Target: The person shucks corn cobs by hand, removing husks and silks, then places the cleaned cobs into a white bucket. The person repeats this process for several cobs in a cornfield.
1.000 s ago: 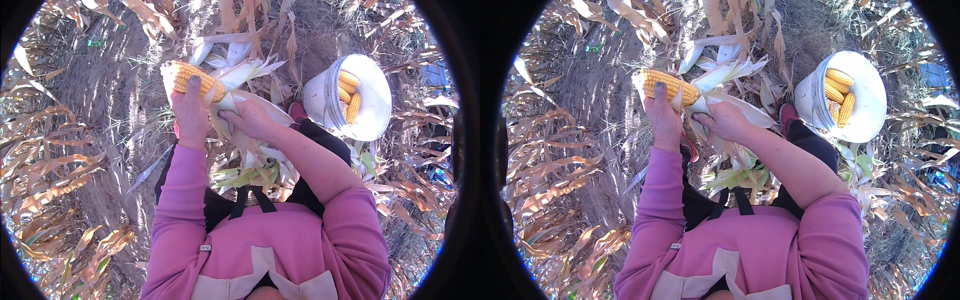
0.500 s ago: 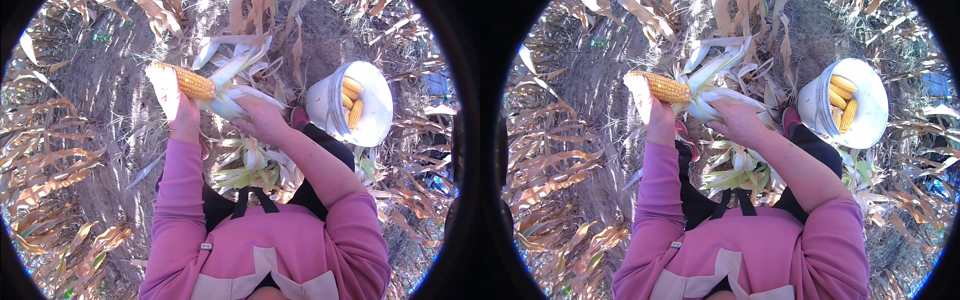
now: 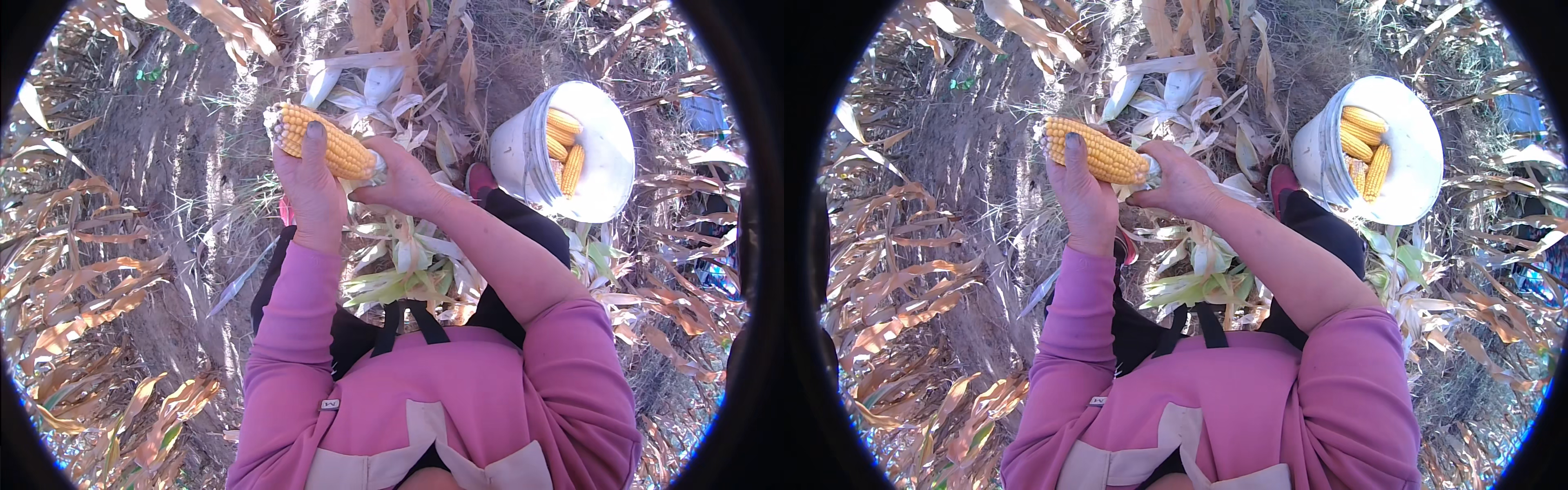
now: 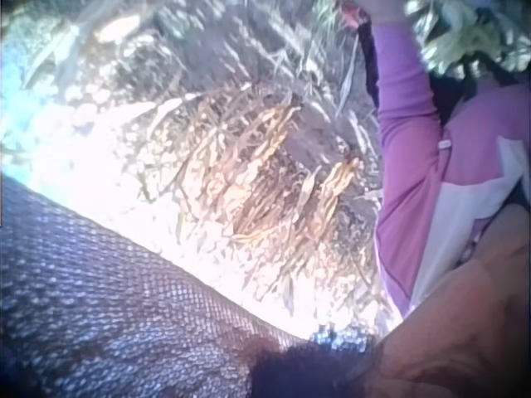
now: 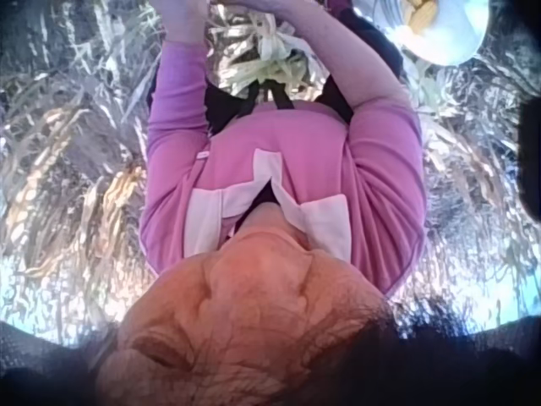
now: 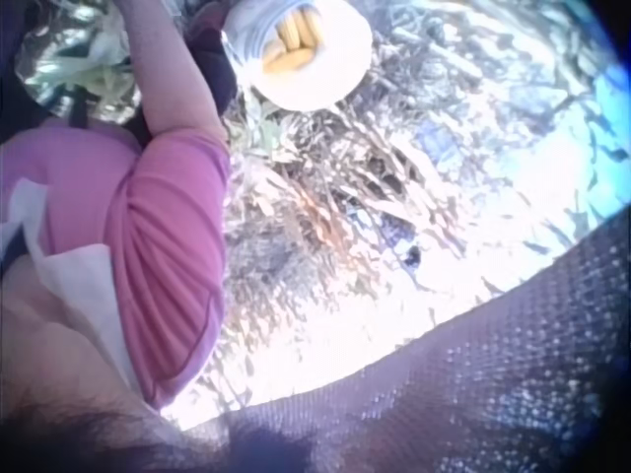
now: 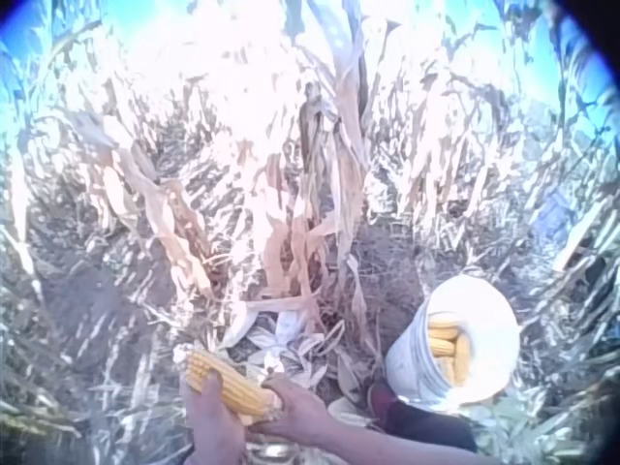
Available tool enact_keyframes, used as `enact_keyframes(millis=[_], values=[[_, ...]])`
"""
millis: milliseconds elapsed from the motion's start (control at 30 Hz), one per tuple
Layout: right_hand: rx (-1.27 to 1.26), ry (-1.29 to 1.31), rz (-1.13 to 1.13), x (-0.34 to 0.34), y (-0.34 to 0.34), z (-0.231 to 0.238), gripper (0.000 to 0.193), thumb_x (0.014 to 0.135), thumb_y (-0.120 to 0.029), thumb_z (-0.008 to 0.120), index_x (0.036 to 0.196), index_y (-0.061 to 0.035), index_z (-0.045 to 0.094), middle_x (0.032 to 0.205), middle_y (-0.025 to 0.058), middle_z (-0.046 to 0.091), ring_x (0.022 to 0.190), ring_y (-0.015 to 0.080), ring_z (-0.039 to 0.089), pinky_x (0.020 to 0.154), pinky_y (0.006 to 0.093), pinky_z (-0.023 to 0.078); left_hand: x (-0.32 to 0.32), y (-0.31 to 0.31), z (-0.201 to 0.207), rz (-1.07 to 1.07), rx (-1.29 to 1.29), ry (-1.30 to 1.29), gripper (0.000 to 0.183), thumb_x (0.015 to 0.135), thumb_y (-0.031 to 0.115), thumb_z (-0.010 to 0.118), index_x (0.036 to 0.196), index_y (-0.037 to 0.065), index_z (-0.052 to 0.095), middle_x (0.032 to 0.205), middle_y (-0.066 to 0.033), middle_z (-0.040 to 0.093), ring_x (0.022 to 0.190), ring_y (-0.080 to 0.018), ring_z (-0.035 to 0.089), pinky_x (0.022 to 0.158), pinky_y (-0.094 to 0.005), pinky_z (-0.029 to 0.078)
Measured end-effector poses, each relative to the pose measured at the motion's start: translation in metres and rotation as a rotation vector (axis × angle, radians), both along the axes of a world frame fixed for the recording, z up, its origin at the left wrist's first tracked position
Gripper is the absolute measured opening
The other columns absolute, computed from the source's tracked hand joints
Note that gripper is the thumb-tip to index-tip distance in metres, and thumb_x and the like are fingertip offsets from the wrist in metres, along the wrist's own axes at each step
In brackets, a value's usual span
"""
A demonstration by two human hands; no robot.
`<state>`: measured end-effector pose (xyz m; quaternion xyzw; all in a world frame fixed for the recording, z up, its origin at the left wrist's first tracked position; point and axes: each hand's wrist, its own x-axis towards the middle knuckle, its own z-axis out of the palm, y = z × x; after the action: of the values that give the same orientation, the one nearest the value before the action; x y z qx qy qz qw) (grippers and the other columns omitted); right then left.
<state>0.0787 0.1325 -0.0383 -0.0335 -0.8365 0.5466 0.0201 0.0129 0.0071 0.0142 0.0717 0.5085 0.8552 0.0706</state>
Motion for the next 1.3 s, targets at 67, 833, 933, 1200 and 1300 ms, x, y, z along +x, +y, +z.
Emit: enact_keyframes(millis=[67, 833, 933, 1200, 1300], values=[[-0.13, -0.132, 0.019, 0.0, -0.004, 0.006, 0.07, 0.067, -0.031, 0.084, 0.122, -0.0037, 0.051, 0.114, 0.0195, 0.062, 0.109, 0.0344, 0.059, 0.095, 0.0396, 0.047, -0.004, -0.003, 0.003, 0.023, 0.002, -0.071, 0.044, 0.094, 0.039, 0.063, 0.115, 0.003, 0.048, 0.099, -0.0094, 0.06, 0.091, -0.0218, 0.062, 0.083, -0.0368, 0.053], [0.013, -0.11, 0.167, 0.013, -0.002, 0.011, 0.048, 0.083, -0.037, 0.072, 0.114, -0.0036, 0.056, 0.096, 0.0204, 0.068, 0.092, 0.0341, 0.067, 0.084, 0.0421, 0.051, -0.023, 0.007, -0.01, -0.207, -0.156, -0.409, 0.038, 0.094, 0.037, 0.062, 0.105, 0.003, 0.049, 0.075, -0.011, 0.061, 0.062, -0.0217, 0.064, 0.054, -0.0327, 0.055], [0.311, -0.188, 0.33, 0.017, 0.005, 0.015, 0.047, 0.085, -0.042, 0.067, 0.11, -0.0047, 0.055, 0.086, 0.0206, 0.067, 0.082, 0.0389, 0.066, 0.077, 0.047, 0.052, -0.025, 0.004, -0.024, -0.226, -0.153, -0.548, 0.042, 0.093, 0.041, 0.063, 0.105, 0.003, 0.05, 0.075, -0.0114, 0.062, 0.059, -0.0223, 0.064, 0.053, -0.0334, 0.055], [0.386, -0.102, 0.326, 0.016, 0.015, 0.028, 0.044, 0.087, -0.045, 0.062, 0.107, -0.0066, 0.053, 0.08, 0.0203, 0.066, 0.079, 0.0396, 0.065, 0.07, 0.0495, 0.051, -0.024, 0.006, -0.016, -0.138, -0.19, -0.431, 0.044, 0.092, 0.041, 0.065, 0.109, 0.003, 0.049, 0.078, -0.0107, 0.061, 0.067, -0.0207, 0.064, 0.058, -0.0328, 0.056], [0.355, -0.061, 0.327, 0.015, 0.014, 0.023, 0.042, 0.088, -0.043, 0.062, 0.106, -0.0068, 0.052, 0.078, 0.0194, 0.066, 0.078, 0.0391, 0.065, 0.07, 0.0495, 0.051, -0.027, 0.009, -0.019, 0.03, -0.165, -0.256, 0.041, 0.09, 0.032, 0.069, 0.114, 0.006, 0.049, 0.082, -0.0074, 0.06, 0.066, -0.0187, 0.063, 0.057, -0.0322, 0.056]])
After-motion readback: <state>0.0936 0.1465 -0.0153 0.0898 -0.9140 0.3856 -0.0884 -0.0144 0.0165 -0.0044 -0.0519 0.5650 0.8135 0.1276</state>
